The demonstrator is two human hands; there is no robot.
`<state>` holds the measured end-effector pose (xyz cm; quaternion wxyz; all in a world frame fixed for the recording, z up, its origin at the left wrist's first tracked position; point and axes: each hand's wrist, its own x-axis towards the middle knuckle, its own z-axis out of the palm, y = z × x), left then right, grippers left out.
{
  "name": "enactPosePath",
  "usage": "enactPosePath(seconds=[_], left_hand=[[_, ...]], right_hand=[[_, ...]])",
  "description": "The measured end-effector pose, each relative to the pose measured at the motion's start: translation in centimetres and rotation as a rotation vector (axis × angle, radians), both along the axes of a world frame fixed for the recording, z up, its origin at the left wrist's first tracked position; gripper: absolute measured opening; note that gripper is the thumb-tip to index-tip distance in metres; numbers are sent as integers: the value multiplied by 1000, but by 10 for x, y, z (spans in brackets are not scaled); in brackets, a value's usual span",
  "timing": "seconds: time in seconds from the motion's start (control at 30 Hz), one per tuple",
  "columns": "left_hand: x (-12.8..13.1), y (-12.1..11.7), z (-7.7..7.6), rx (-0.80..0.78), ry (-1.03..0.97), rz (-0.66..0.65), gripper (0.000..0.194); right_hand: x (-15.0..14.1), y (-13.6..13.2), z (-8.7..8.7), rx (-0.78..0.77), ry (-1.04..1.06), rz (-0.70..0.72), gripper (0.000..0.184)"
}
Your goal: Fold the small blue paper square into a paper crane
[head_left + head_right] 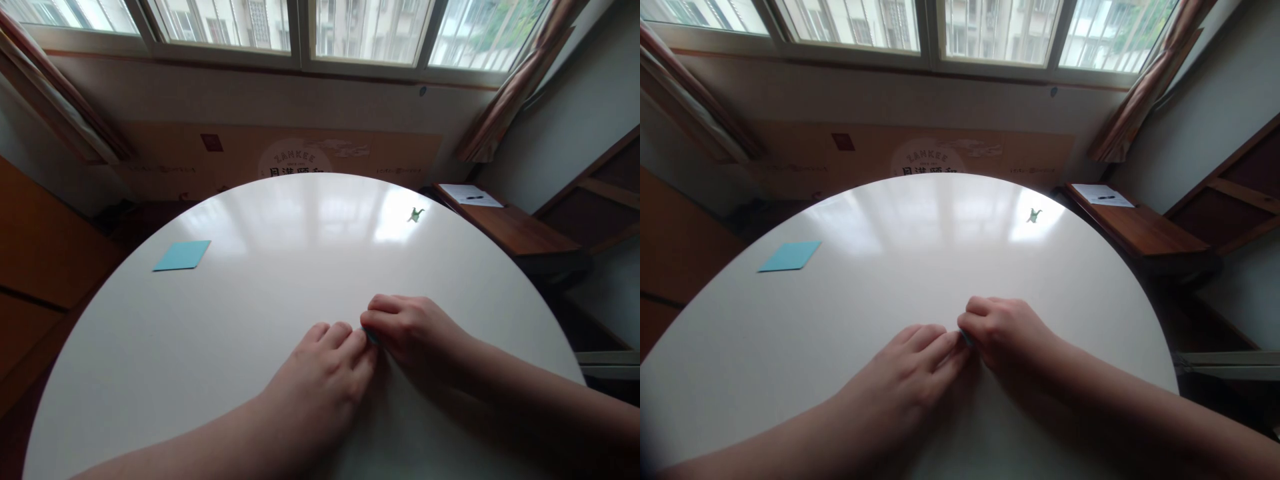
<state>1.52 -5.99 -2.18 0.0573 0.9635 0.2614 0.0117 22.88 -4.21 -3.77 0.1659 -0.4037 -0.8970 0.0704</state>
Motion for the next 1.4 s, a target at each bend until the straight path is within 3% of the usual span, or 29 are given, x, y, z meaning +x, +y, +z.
enactPosePath(seconds=[0.2,0.47,0.73,1.07,1.4], left_hand=[[-3,4,6,-55,-61,22,31],[-11,24,15,-228,-220,1,24],[-18,38,-6,12,-161,18,49],[-13,34,3,28,-89,60,39],[-14,33,3,14,-99,65,40]], right_hand=[[14,1,6,-17,238,27,18],[11,-2,9,-170,151,95,14],[11,-2,9,-96,108,110,18],[14,-5,17,-151,-12,139,14],[22,-3,24,-240,56,247,16]])
